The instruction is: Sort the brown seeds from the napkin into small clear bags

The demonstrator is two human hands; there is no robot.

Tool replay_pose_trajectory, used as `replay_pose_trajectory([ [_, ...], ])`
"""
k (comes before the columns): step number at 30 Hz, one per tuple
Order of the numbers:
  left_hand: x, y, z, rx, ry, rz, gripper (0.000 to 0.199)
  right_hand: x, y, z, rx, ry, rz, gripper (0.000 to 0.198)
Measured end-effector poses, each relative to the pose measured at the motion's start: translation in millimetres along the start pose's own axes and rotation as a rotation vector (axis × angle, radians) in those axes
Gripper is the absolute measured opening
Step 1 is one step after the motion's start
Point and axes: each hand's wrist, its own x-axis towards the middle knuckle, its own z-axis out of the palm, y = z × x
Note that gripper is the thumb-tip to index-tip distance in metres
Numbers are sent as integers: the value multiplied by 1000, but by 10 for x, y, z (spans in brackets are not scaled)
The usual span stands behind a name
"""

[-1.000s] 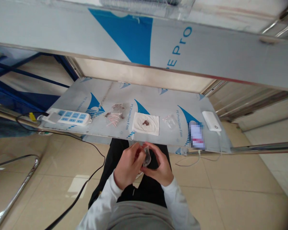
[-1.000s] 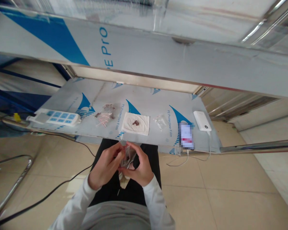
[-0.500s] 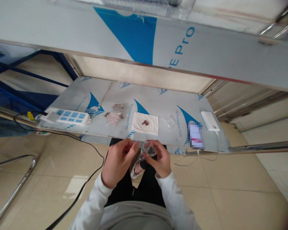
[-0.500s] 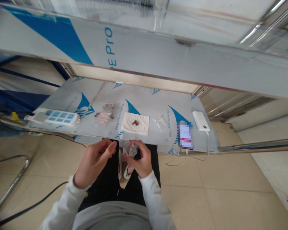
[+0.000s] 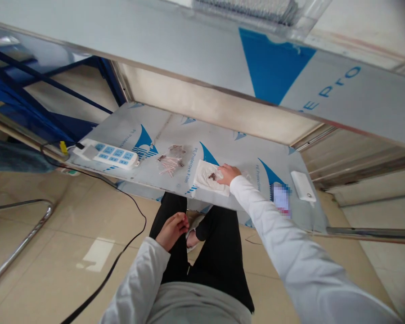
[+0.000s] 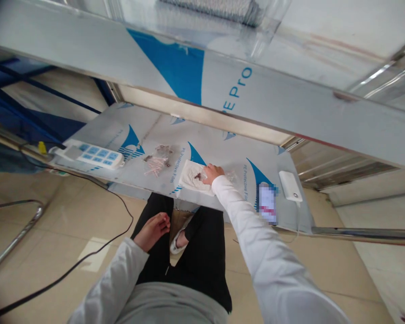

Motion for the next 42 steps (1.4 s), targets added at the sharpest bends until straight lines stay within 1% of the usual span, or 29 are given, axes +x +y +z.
replay_pose_trajectory([
  [3,6,33,-37,-39,-19,0,28,109,-67,-17,-105,-48,-41,43],
  [6,27,58,-59,-60,-28,6,24,168,-104,-25,-181,-64,-77,41],
  [12,105,14,-101,-78,-29,-5,21,144,-138,-83,-261,-56,-140,43],
  [17,128,4,-90,-73,-24,-1,21,30,-134,-116,-254,-3,-167,50],
  [23,113,38,-57,-58,-19,-9,24,-126,-71,-77,-129,113,-136,68],
  [25,99,49,-36,-50,-17,-7,26,-190,44,-33,2,210,-98,67],
  [26,94,51,-23,-45,-12,-3,27,-224,133,4,82,271,-53,64],
  [27,91,51,-8,-38,-6,5,28,-257,239,55,165,335,26,61],
  [30,110,62,45,24,54,95,32,-336,591,301,321,464,365,55],
  [32,150,121,80,142,121,211,36,-352,759,526,360,462,514,59],
  [35,246,356,110,468,228,437,41,-329,812,866,404,371,594,58],
  [37,337,603,113,782,334,605,41,-313,744,1037,436,338,617,56],
  [39,455,876,109,1170,530,752,36,-313,652,1139,451,356,626,56],
  [40,523,1005,105,1247,587,771,32,-320,610,1164,447,372,627,56],
  [42,663,1223,97,1359,630,794,29,-341,545,1163,432,402,638,55],
])
